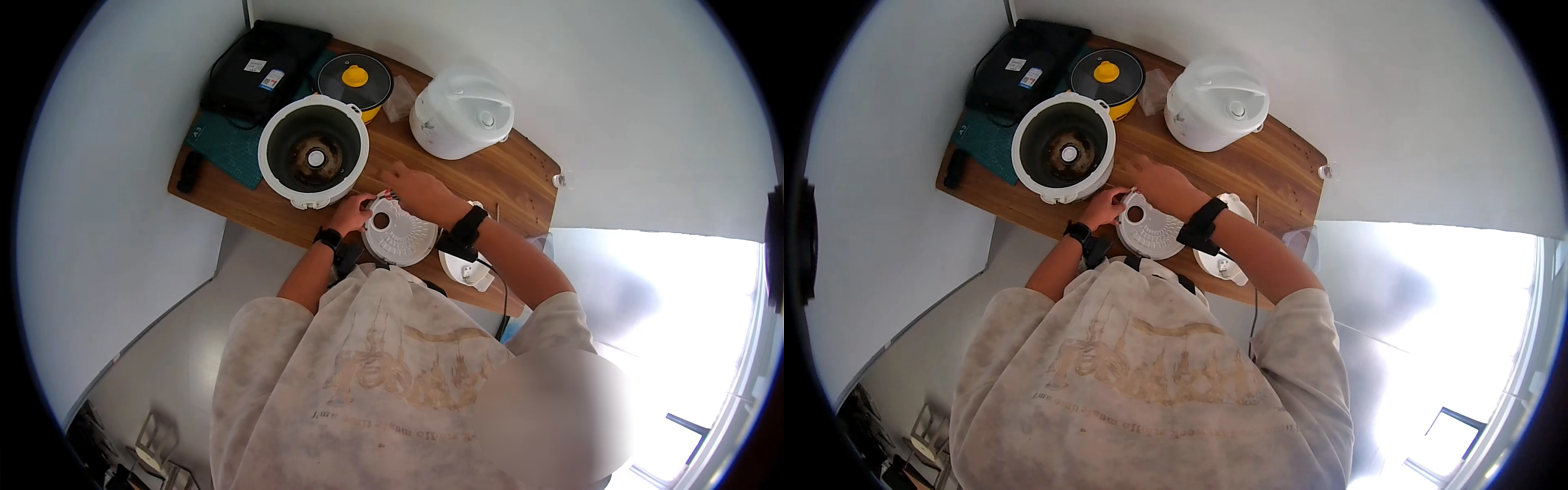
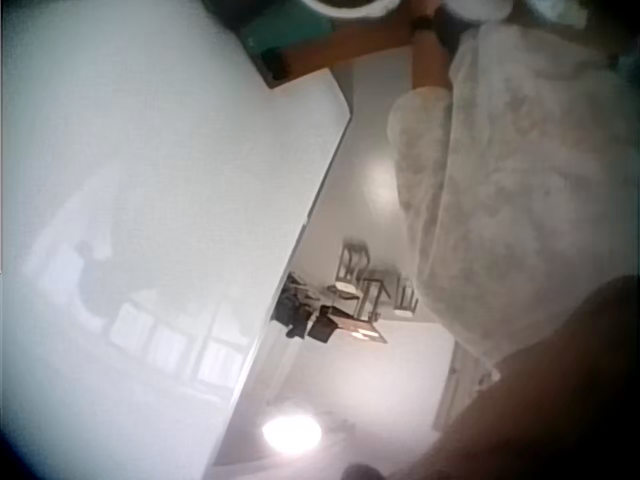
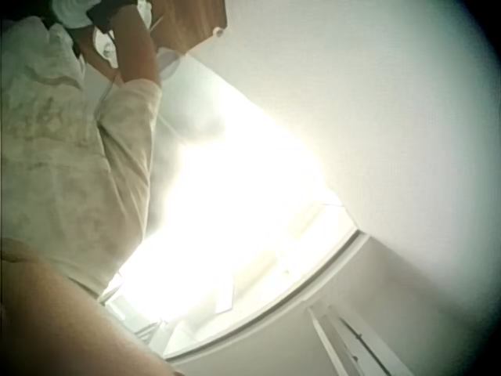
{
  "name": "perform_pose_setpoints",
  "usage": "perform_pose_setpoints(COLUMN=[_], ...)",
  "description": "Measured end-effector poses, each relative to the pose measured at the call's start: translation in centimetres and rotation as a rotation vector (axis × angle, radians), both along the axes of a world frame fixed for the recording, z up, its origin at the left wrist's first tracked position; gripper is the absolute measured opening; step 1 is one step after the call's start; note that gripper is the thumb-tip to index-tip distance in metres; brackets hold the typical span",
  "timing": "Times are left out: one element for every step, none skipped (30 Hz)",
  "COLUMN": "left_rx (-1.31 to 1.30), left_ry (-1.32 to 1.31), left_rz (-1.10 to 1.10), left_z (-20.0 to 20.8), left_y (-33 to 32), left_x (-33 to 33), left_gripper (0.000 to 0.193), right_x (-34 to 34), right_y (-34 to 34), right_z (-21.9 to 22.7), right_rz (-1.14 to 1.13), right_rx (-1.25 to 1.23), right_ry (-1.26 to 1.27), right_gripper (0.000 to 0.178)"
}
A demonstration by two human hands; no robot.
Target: The person uses a screwdriver to fasten screws into a white plastic lid, then places the lid onto a white appliance base. The person handles the lid and base, aligning and securing them together.
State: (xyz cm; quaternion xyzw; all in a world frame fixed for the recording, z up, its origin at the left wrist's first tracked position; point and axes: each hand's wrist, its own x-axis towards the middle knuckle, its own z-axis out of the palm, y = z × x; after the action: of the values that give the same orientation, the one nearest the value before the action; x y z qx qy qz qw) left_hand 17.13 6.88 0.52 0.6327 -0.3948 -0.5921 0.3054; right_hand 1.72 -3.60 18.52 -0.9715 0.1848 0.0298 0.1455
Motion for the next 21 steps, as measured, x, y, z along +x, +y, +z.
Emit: perform_pose_setpoints(left_rx=[0.000,0.000,0.003,-0.005,-0.012,-0.019,-0.026,-0.033,-0.044,-0.036,-0.028,-0.019,-0.041,-0.062,-0.085,-0.066,-0.047,-0.030,-0.036,-0.042,-0.046], left_ry=[-0.005,-0.010,-0.014,-0.019,-0.024,-0.027,-0.027,-0.026,-0.029,-0.023,-0.018,-0.013,-0.017,-0.020,-0.022,-0.016,-0.009,-0.003,-0.020,-0.038,-0.050], left_rz=[0.004,0.008,0.014,0.018,0.022,0.023,0.025,0.028,0.031,0.038,0.045,0.051,0.066,0.080,0.090,0.082,0.073,0.072,0.082,0.093,0.101], left_z=[-0.1,-0.2,-0.3,-0.3,-0.4,-0.3,-0.3,-0.3,-0.3,-0.3,-0.4,-0.4,-0.4,-0.5,-0.4,-0.3,-0.2,-0.4,-0.5,-0.7,-0.6], left_y=[0.0,0.0,0.1,0.2,0.4,0.6,0.7,0.8,0.7,0.7,0.7,0.8,0.8,0.8,0.7,0.7,0.6,0.5,0.5,0.6,0.7], left_x=[-0.1,-0.1,-0.2,-0.2,-0.2,-0.3,-0.4,-0.5,-0.5,-0.5,-0.5,-0.5,-0.6,-0.6,-0.6,-0.7,-0.7,-0.7,-0.6,-0.4,-0.7], left_gripper=[0.047,0.047,0.047,0.047,0.047,0.047,0.046,0.046,0.046,0.046,0.046,0.045,0.045,0.045,0.045,0.045,0.045,0.045,0.046,0.046,0.046], right_x=[-0.1,-0.4,-0.4,-0.4,-0.4,-0.5,-0.5,-0.7,-0.5,-0.3,-0.1,-0.1,-0.1,-0.1,0.1,0.0,-0.3,-0.1,0.0,-0.1,-0.5], right_y=[-0.1,-0.3,-0.3,-0.3,-0.5,-0.7,-0.8,-0.7,-0.6,-0.5,-0.3,0.0,0.2,0.1,-0.1,-0.3,-0.3,-0.3,-0.3,-0.4,-0.3], right_z=[-0.2,-0.4,0.0,0.2,0.0,-0.2,-0.4,-0.6,-0.3,-0.1,-0.1,-0.1,-0.1,-0.5,-0.7,-0.8,-0.8,0.2,0.9,0.5,-0.2], right_rz=[0.093,0.134,0.176,0.218,0.196,0.171,0.147,0.106,0.066,0.026,-0.090,-0.208,-0.327,-0.344,-0.365,-0.386,-0.359,-0.324,-0.289,-0.176,-0.065], right_rx=[-0.041,-0.061,-0.076,-0.092,-0.070,-0.048,-0.025,0.016,0.053,0.090,0.101,0.112,0.124,0.108,0.090,0.072,0.104,0.133,0.162,0.137,0.113], right_ry=[-0.061,-0.040,-0.018,0.003,0.038,0.074,0.110,0.088,0.065,0.041,0.052,0.062,0.071,0.076,0.081,0.086,0.101,0.116,0.131,0.075,0.026], right_gripper=[0.026,0.025,0.023,0.022,0.021,0.020,0.020,0.021,0.023,0.026,0.029,0.031,0.034,0.035,0.036,0.037,0.036,0.035,0.035,0.035,0.035])
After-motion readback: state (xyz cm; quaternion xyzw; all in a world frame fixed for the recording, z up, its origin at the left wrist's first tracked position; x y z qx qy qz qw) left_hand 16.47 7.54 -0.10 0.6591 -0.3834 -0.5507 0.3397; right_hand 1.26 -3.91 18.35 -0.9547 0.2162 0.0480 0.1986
